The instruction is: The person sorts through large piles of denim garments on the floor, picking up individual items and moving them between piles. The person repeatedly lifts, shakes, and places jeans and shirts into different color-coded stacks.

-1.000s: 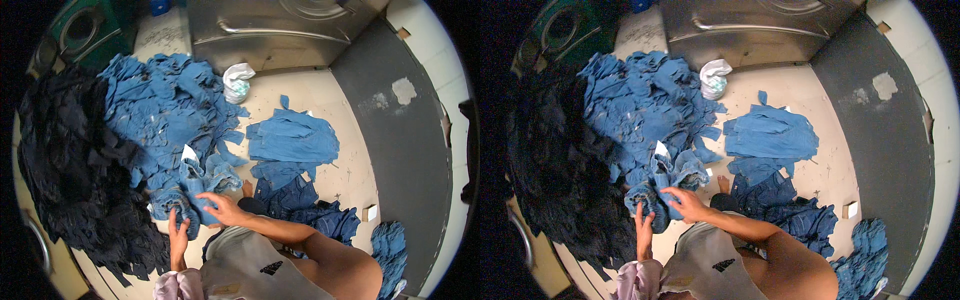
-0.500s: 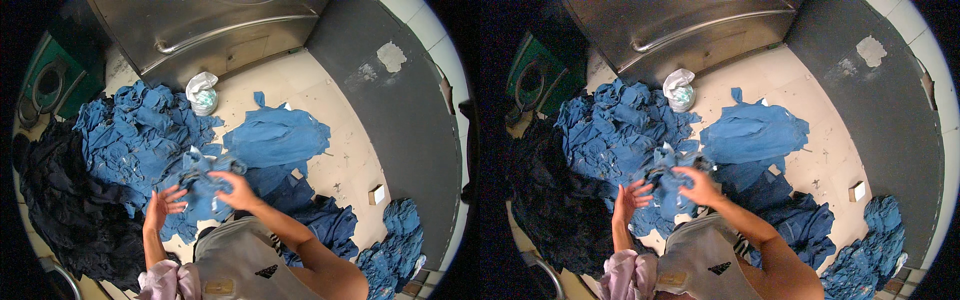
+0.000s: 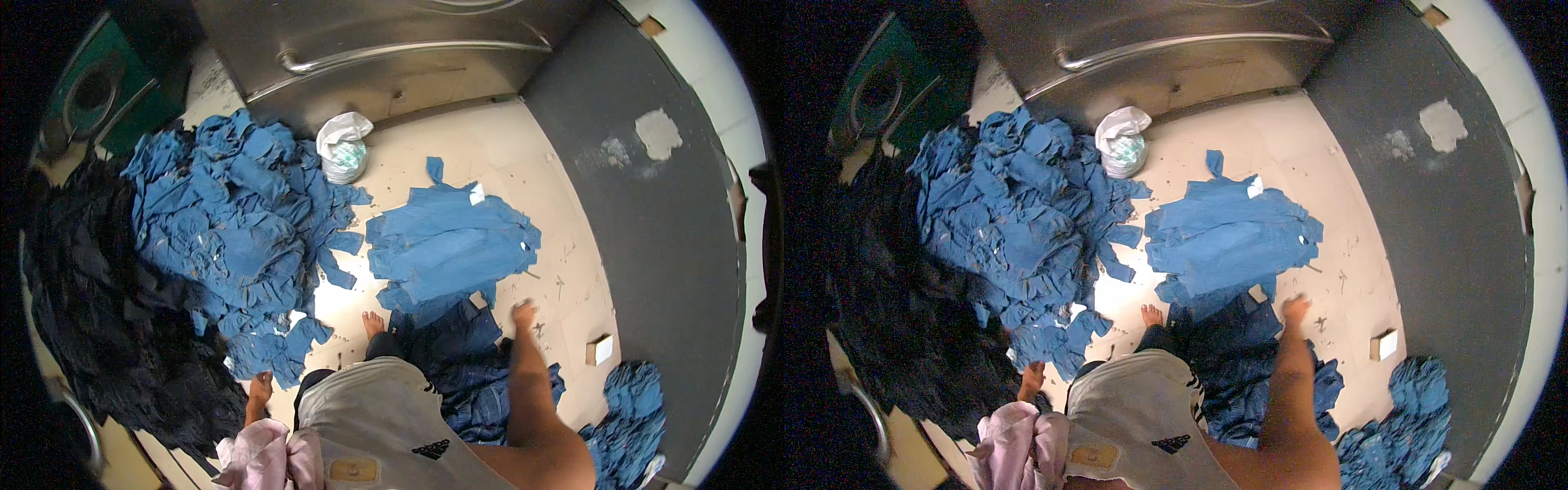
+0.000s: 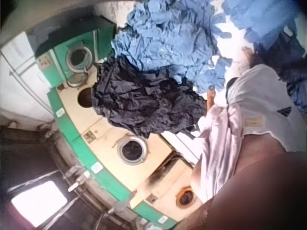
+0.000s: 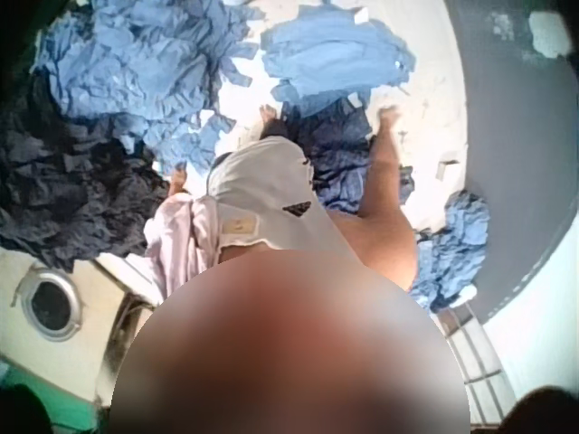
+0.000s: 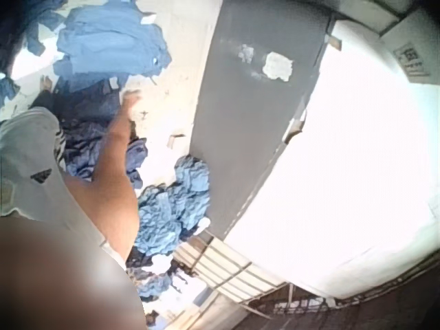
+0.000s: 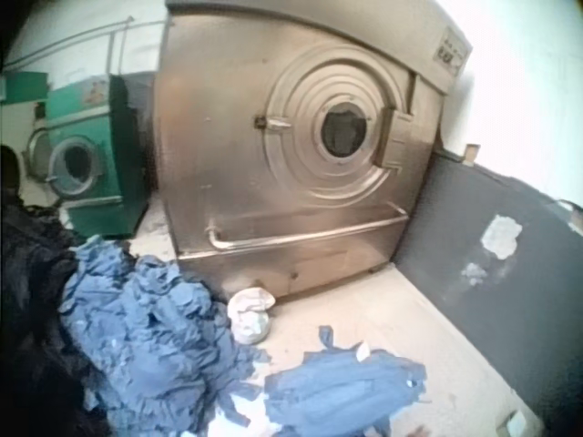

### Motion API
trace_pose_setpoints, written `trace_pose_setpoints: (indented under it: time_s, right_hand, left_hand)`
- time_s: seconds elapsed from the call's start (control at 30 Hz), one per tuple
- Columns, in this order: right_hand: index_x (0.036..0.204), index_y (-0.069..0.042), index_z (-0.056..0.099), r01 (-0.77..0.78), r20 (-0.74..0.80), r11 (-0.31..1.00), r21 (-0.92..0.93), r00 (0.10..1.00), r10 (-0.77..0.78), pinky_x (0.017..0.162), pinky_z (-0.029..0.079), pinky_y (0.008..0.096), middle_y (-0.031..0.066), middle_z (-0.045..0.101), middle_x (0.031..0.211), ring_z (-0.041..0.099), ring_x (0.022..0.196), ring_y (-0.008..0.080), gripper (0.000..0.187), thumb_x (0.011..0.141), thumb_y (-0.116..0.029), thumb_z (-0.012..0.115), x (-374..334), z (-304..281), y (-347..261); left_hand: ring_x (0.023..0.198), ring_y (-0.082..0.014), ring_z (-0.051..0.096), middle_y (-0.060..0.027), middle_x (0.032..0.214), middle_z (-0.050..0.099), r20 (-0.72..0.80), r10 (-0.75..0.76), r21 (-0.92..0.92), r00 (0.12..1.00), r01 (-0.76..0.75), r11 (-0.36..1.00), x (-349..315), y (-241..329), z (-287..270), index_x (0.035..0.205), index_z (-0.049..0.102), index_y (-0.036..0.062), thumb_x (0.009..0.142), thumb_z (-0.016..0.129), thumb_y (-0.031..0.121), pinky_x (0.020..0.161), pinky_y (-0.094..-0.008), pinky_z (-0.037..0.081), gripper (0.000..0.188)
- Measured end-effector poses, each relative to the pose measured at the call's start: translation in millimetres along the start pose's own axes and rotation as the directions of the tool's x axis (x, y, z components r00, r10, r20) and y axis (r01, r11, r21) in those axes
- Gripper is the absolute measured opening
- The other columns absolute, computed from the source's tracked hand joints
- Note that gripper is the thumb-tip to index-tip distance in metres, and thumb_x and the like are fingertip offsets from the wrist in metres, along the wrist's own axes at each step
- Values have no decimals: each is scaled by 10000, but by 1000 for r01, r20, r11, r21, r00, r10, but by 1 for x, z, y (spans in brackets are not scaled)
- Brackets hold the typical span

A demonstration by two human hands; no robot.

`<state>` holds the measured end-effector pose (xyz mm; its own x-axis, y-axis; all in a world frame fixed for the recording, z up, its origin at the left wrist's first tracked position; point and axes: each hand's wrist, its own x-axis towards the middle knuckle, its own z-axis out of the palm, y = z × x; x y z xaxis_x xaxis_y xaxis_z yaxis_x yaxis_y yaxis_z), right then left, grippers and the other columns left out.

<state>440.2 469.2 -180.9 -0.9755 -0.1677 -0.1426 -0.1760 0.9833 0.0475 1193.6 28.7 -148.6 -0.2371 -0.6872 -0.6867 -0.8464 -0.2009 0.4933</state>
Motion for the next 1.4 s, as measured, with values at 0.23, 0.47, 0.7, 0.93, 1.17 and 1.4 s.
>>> trace_pose_setpoints:
  time_s: [0.23,0.47,0.7,0.93,1.17,1.4]
  right_hand:
    - [1100,-99,701,638,578,694,332,444,-685,906,511,454,161,691,1106,657,1038,321,345,893,-356,600,-264,101,-240]
    - [1158,-27,660,566,634,683,462,328,-701,834,553,346,130,735,1022,713,908,287,328,846,-128,653,-299,60,-387]
    - [1094,-87,709,935,553,338,109,225,-802,857,543,354,136,735,1005,701,926,292,324,792,-197,678,-348,64,-458]
    - [1141,-6,651,335,808,746,575,-88,-583,662,575,307,118,701,862,686,734,191,286,858,-43,632,-483,204,-553]
    - [1152,-106,656,949,846,249,193,-32,-532,939,493,382,90,680,1108,635,1057,280,334,874,-286,613,-571,484,-662]
    - [1245,22,551,965,181,-138,223,-181,-967,981,466,461,237,629,1113,607,1089,384,661,755,-358,781,-662,623,-756]
  left_hand:
    - [664,-269,652,-135,825,672,174,-362,-406,916,401,821,-107,-162,85,1016,679,54,936,616,387,583,-404,523,348]
    - [1035,-320,678,-217,1105,701,-65,-353,-486,933,280,828,-149,-196,95,1159,681,0,929,592,379,922,-404,513,453]
    - [986,-340,681,-228,1002,702,-201,-496,-585,845,302,752,-183,-234,94,1064,689,17,928,554,295,875,-410,512,337]
    - [1010,-362,674,-207,1042,710,13,-585,-678,811,437,591,-164,-249,155,1124,672,18,929,569,316,903,-413,515,371]
    - [1355,-536,306,-398,1460,275,127,-759,-697,639,602,390,-73,-223,217,1501,289,41,915,617,497,1117,-526,303,812]
    - [1207,-380,510,-253,1286,582,-76,-951,-935,300,309,172,255,-411,255,1325,492,-58,1045,386,289,1081,-455,345,458]
